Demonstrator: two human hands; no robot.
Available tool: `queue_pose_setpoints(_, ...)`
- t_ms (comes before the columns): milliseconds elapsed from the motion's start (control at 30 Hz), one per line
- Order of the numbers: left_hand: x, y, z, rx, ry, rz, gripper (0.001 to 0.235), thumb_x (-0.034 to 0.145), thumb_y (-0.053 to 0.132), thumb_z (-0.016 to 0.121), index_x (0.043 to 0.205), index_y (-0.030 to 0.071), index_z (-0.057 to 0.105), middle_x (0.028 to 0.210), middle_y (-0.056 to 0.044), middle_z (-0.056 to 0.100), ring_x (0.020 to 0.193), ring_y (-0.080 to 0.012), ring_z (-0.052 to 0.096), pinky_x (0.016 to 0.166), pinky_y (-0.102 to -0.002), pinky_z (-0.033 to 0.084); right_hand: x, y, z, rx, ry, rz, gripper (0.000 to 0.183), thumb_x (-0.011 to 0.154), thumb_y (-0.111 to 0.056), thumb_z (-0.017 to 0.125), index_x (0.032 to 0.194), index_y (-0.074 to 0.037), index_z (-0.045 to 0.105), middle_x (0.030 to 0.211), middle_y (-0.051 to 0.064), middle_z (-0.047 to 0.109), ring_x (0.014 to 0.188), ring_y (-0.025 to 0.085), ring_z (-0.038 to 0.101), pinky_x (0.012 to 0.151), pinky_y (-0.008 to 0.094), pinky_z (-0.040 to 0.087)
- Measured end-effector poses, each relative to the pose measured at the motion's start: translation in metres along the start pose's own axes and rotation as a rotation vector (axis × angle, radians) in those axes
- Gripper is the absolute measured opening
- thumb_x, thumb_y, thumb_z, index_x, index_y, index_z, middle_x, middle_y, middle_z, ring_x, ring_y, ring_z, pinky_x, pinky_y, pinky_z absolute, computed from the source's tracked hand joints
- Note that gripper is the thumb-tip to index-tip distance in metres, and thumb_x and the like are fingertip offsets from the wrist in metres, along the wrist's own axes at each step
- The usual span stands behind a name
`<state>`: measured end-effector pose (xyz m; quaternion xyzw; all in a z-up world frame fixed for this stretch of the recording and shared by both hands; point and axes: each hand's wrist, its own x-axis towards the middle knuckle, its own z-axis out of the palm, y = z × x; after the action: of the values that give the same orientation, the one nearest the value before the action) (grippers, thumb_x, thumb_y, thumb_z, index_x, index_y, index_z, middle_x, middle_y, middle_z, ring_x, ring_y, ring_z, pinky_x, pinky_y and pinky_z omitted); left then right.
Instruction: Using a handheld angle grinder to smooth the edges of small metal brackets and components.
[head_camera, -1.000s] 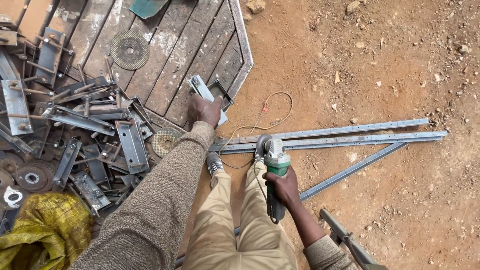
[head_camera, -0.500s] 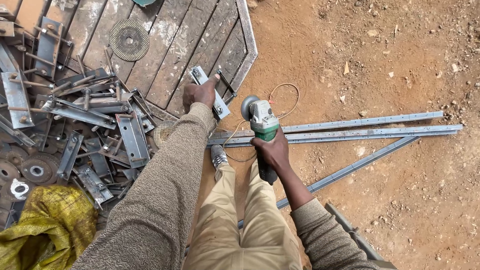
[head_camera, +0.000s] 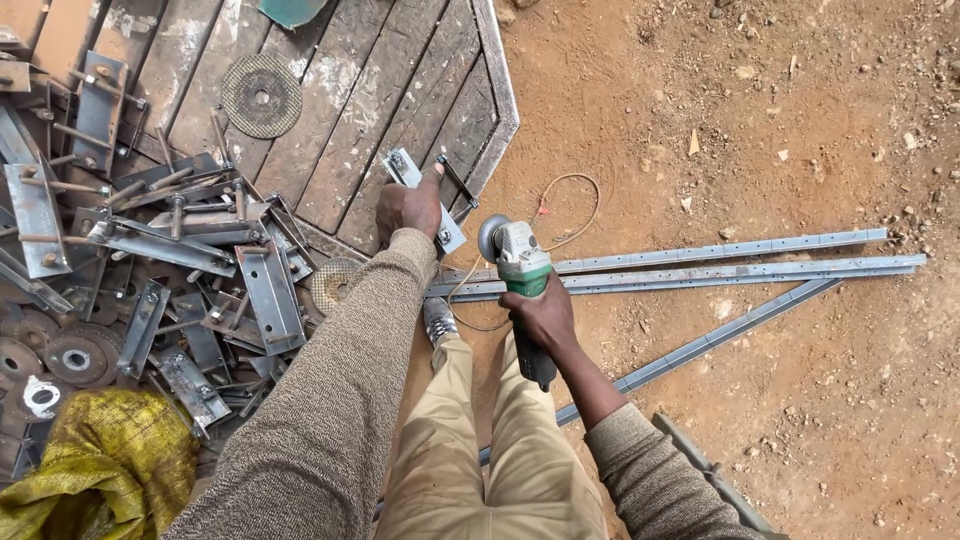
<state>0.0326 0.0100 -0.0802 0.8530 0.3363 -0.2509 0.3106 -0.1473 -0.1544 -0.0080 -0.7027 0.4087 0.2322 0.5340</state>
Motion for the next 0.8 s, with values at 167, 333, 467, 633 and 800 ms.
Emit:
queue_pose_setpoints(167, 0.010, -0.016, 0.012, 0.019, -0.007, -0.009, 0.075, 0.082, 0.063, 0.072, 0.123, 0.001, 0.069, 0.125, -0.022, 0.070, 0.125, -0.0378, 0.063, 0.104, -0.047, 0.053, -0.006, -0.015, 0.006, 0.108, 0.005, -0.008, 0.049, 0.061, -0.022, 0.080, 0.103, -0.008, 0.058, 0.080, 0.014, 0.066, 0.076, 0.028, 0.069, 0.077, 0.044, 0.050)
queue_pose_setpoints(333, -0.028, 0.011, -0.010, 0.019, -0.002, 0.008, 0.073, 0.080, 0.065, 0.071, 0.119, 0.002, 0.072, 0.122, -0.020, 0.072, 0.123, -0.0368, 0.065, 0.101, -0.046, 0.054, 0.011, -0.014, 0.014, 0.069, 0.014, -0.076, 0.051, 0.062, -0.022, 0.079, 0.106, -0.006, 0.058, 0.082, 0.015, 0.065, 0.077, 0.028, 0.068, 0.078, 0.044, 0.050)
queue_pose_setpoints(467, 0.077, -0.061, 0.080, -0.023, 0.013, 0.026, 0.071, 0.080, 0.063, 0.073, 0.117, 0.002, 0.073, 0.119, -0.020, 0.073, 0.121, -0.0365, 0.066, 0.100, -0.046, 0.055, 0.003, -0.017, 0.004, 0.029, 0.025, -0.058, 0.053, 0.060, -0.024, 0.079, 0.106, -0.007, 0.058, 0.084, 0.015, 0.066, 0.080, 0.029, 0.069, 0.080, 0.044, 0.050)
queue_pose_setpoints(633, -0.033, 0.011, -0.012, -0.019, -0.001, 0.020, 0.070, 0.080, 0.061, 0.072, 0.118, 0.002, 0.072, 0.121, -0.020, 0.072, 0.122, -0.0360, 0.065, 0.100, -0.046, 0.055, -0.001, -0.003, -0.007, 0.035, 0.039, -0.007, 0.057, 0.059, -0.026, 0.081, 0.108, -0.007, 0.060, 0.087, 0.015, 0.067, 0.083, 0.029, 0.069, 0.081, 0.044, 0.050)
queue_pose_setpoints(800, -0.021, -0.015, -0.013, -0.032, -0.039, 0.027, 0.070, 0.077, 0.060, 0.073, 0.119, 0.003, 0.070, 0.120, -0.020, 0.072, 0.122, -0.0365, 0.065, 0.102, -0.047, 0.053, -0.018, 0.000, -0.013, 0.025, 0.021, 0.067, 0.063, 0.059, -0.031, 0.081, 0.112, -0.005, 0.059, 0.096, 0.019, 0.066, 0.096, 0.035, 0.067, 0.086, 0.047, 0.048)
